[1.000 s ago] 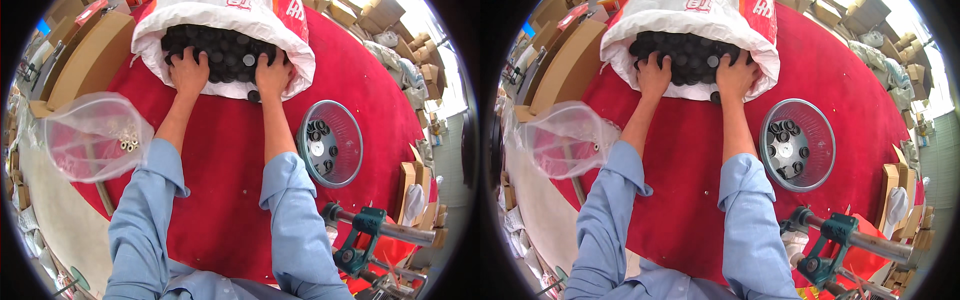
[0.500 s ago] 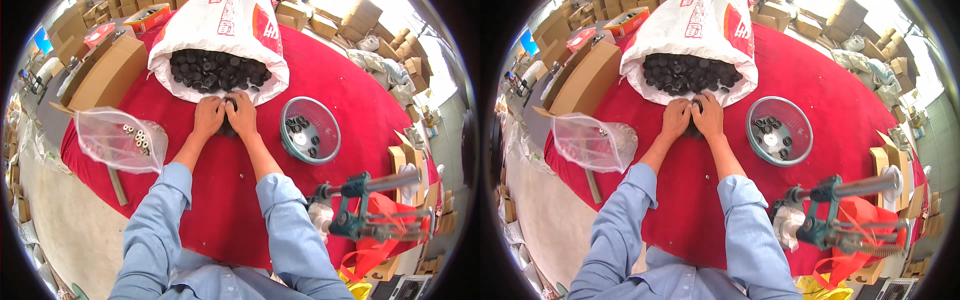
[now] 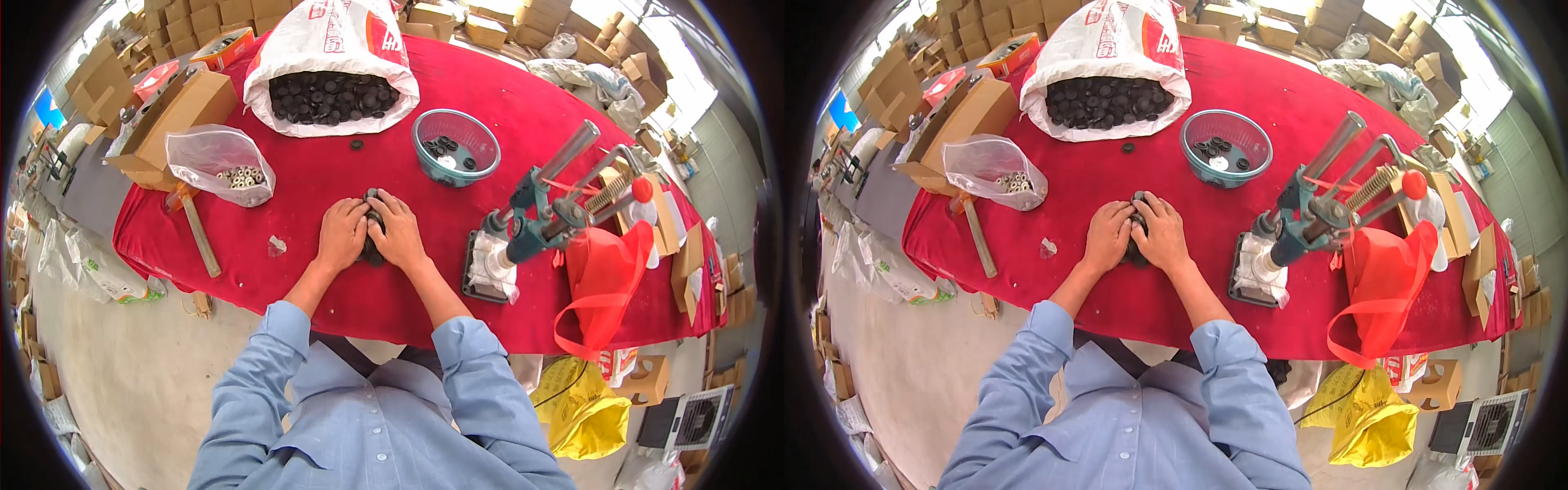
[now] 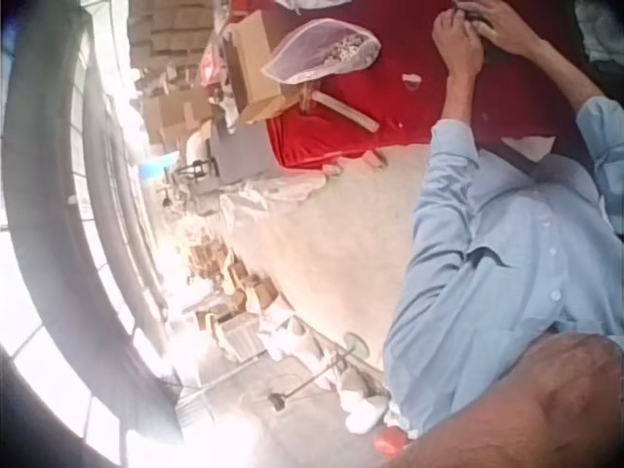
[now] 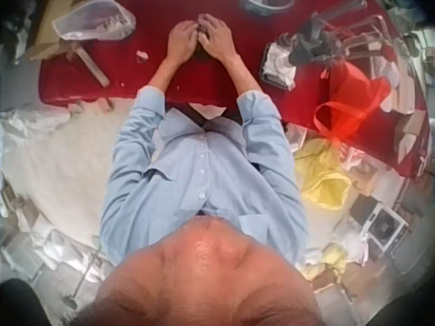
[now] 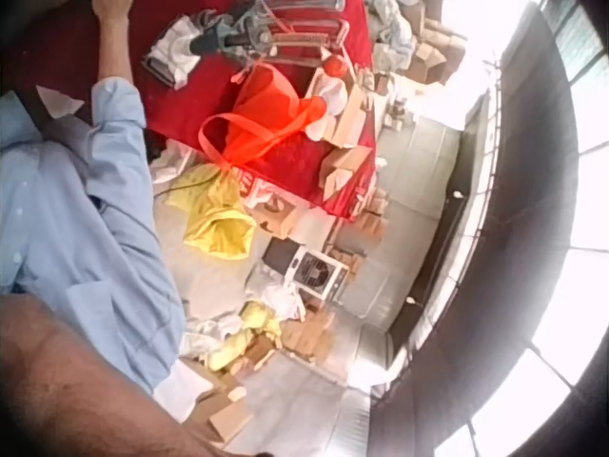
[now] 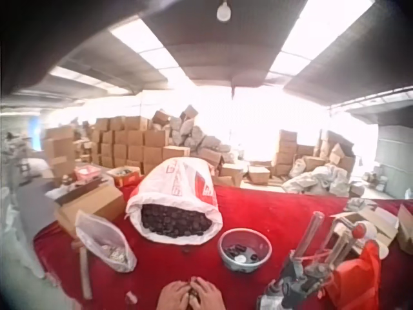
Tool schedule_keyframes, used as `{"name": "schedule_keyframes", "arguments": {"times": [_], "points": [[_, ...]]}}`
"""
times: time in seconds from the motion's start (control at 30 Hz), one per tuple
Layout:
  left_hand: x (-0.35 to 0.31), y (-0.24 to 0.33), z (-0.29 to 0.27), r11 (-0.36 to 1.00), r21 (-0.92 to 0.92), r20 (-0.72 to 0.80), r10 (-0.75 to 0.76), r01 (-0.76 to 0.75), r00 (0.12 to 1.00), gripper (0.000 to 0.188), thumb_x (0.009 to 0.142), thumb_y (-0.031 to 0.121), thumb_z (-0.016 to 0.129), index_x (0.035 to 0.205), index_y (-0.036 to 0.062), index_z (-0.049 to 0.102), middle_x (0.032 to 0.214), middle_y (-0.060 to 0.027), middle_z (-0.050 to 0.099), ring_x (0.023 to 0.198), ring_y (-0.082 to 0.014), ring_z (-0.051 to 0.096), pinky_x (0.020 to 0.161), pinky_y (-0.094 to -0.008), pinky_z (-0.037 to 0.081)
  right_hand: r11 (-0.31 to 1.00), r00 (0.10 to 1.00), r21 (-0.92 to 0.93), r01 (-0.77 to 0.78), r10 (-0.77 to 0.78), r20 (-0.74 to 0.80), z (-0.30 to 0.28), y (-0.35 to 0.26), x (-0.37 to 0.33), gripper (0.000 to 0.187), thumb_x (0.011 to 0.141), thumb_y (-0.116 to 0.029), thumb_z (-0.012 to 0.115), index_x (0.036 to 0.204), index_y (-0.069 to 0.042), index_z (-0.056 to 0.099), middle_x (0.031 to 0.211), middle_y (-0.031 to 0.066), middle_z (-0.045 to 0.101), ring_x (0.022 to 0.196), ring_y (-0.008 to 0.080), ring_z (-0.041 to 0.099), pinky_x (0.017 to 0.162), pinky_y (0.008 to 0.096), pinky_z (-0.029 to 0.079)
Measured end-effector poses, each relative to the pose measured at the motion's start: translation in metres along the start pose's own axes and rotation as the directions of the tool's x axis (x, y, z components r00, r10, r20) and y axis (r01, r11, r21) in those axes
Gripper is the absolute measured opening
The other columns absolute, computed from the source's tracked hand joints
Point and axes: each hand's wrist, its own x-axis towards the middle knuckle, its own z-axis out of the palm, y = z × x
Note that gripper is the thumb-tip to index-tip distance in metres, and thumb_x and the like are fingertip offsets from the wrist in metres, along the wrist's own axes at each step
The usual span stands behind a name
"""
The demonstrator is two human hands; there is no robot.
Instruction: The person pours dark circular metal discs onto a red table and arranges them in rows. They then pick up small metallic rings from a plastic bag and place one ring into the center of each disc. The person continues this repetitive assembly process, creating a grid of prepared metal parts.
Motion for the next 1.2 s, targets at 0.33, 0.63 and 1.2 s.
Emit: {"name": "schedule_keyframes", "arguments": {"times": [0.33,0.63,1.2], "points": [[-0.04,-0.007,-0.041,0.895,0.343,0.155,-0.355,0.286,0.922,0.057,0.116,0.036,0.037,0.166,0.011,0.041,0.176,-0.014,0.034,0.163,-0.0335,0.031,0.128,-0.0676,0.019,0.952,0.984,-0.303,0.039,0.016,0.175,0.018,-0.07,-0.03,0.068,0.093,-0.039,0.067,0.156,-0.015,0.056,0.169,0.0209,0.039,0.157,0.0479,0.032,0.114,0.0801,0.028],[0.068,-0.08,-0.016,0.982,0.109,0.209,-0.172,0.152,0.963,0.059,0.112,0.036,0.048,0.164,0.0075,0.044,0.173,-0.0212,0.036,0.158,-0.0394,0.037,0.125,-0.0641,0.03,0.871,0.893,-0.453,-0.187,0.343,0.292,-0.002,-0.024,0.029,0.076,0.101,-0.063,0.058,0.161,-0.017,0.052,0.171,0.023,0.035,0.159,0.0517,0.028,0.114,0.0837,0.027],[0.091,-0.081,-0.007,0.999,-0.018,0.392,0.048,-0.044,0.919,0.044,0.103,0.024,0.067,0.143,0.0056,0.068,0.154,-0.0146,0.062,0.143,-0.0344,0.057,0.12,-0.0508,0.042,0.877,0.888,-0.379,-0.296,0.399,0.23,-0.076,-0.008,-0.01,0.04,0.093,-0.024,0.078,0.131,-0.011,0.073,0.145,0.0158,0.061,0.129,0.0387,0.06,0.1,0.0536,0.054]]}}
